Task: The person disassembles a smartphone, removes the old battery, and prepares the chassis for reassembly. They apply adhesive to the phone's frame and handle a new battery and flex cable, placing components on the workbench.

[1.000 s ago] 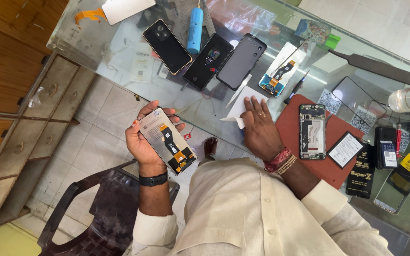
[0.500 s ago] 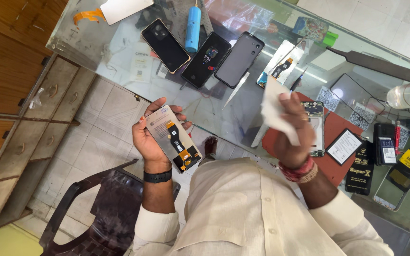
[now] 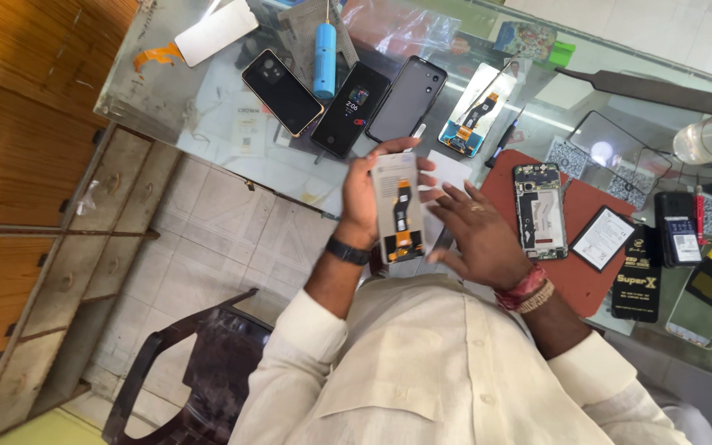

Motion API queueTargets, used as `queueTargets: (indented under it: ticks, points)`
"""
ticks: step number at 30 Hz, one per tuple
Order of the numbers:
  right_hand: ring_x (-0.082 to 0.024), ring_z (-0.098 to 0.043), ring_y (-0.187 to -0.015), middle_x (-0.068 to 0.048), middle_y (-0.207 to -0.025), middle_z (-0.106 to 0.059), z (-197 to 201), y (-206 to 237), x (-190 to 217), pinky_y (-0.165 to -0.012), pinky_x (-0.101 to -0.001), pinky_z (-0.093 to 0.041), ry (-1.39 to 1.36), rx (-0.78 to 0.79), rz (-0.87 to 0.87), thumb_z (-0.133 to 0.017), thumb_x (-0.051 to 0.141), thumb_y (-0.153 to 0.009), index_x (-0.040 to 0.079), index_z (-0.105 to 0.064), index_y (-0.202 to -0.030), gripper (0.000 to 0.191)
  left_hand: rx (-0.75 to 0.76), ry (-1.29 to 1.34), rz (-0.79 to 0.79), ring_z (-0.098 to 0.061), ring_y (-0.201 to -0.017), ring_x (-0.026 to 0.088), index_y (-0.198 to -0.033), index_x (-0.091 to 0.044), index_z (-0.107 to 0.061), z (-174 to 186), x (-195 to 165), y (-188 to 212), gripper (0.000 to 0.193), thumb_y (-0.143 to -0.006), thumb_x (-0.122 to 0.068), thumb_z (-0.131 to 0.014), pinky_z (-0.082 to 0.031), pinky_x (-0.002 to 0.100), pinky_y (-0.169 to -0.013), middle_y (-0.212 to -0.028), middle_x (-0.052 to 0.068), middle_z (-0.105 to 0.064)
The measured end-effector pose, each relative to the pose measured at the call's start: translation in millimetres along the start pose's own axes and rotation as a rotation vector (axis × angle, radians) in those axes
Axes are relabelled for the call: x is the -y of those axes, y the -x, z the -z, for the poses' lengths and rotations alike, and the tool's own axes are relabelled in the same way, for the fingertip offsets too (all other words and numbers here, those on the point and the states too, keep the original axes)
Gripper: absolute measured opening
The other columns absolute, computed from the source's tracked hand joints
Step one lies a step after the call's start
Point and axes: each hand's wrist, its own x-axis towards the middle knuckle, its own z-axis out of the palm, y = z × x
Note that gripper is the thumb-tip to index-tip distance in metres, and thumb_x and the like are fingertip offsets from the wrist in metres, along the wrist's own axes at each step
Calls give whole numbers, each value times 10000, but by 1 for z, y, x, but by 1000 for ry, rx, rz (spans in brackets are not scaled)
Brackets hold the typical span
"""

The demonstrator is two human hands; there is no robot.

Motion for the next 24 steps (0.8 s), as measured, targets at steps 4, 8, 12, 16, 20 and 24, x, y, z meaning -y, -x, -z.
queueTargets:
  ticks: [4,8,12,16,20,24]
  points:
    - [-192,-758,-1015,-160,-1126,-722,-11,15,8,-836,-351,-653,-637,-155,-584,-661,197,-964,-39,-633,-1251,372,87,43,16,-676,-1132,436,-1479,19,-473,-1,13,-17,626,-1010,-396,-474,-542,610,-1062,-1260,317,-631]
    - [-112,-702,-849,-116,-1056,-754,-23,21,-5,-728,-269,-591,-1215,-107,-742,-639,49,-984,-62,-627,-1251,290,128,31,45,-662,-1188,452,-1498,25,-476,-7,23,-26,627,-1029,-392,-470,-523,545,-1117,-1306,339,-626]
    - [-93,-584,-782,-107,-1026,-731,-30,28,-14,-656,-239,-466,-1376,-144,-760,-650,26,-1028,-73,-651,-1228,222,88,-28,74,-665,-1190,393,-1489,-13,-467,-11,30,-26,596,-1045,-411,-453,-536,492,-1093,-1299,297,-641]
    - [-86,-688,-979,-74,-1069,-737,-38,29,-20,-869,-234,-565,-1127,-323,-614,-634,-8,-1004,-33,-621,-1133,131,-85,-355,49,-641,-1151,252,-1525,12,-476,-7,34,-6,669,-1119,-516,-415,-536,407,-1016,-1309,191,-641]
    - [-77,-676,-920,-47,-1037,-713,-35,33,-28,-814,-231,-569,-1021,-500,-609,-629,-24,-1017,-16,-605,-1148,134,-126,-714,20,-669,-1118,219,-1485,31,-503,0,27,33,649,-1118,-501,-436,-544,352,-1002,-1234,178,-680]
    - [-84,-663,-869,-62,-982,-721,-33,33,-25,-773,-238,-556,-883,-478,-662,-654,-19,-1023,-30,-620,-1143,126,-132,-859,-7,-662,-1195,201,-1460,38,-497,-2,34,51,508,-1101,-320,-511,-531,340,-1072,-1249,163,-689]
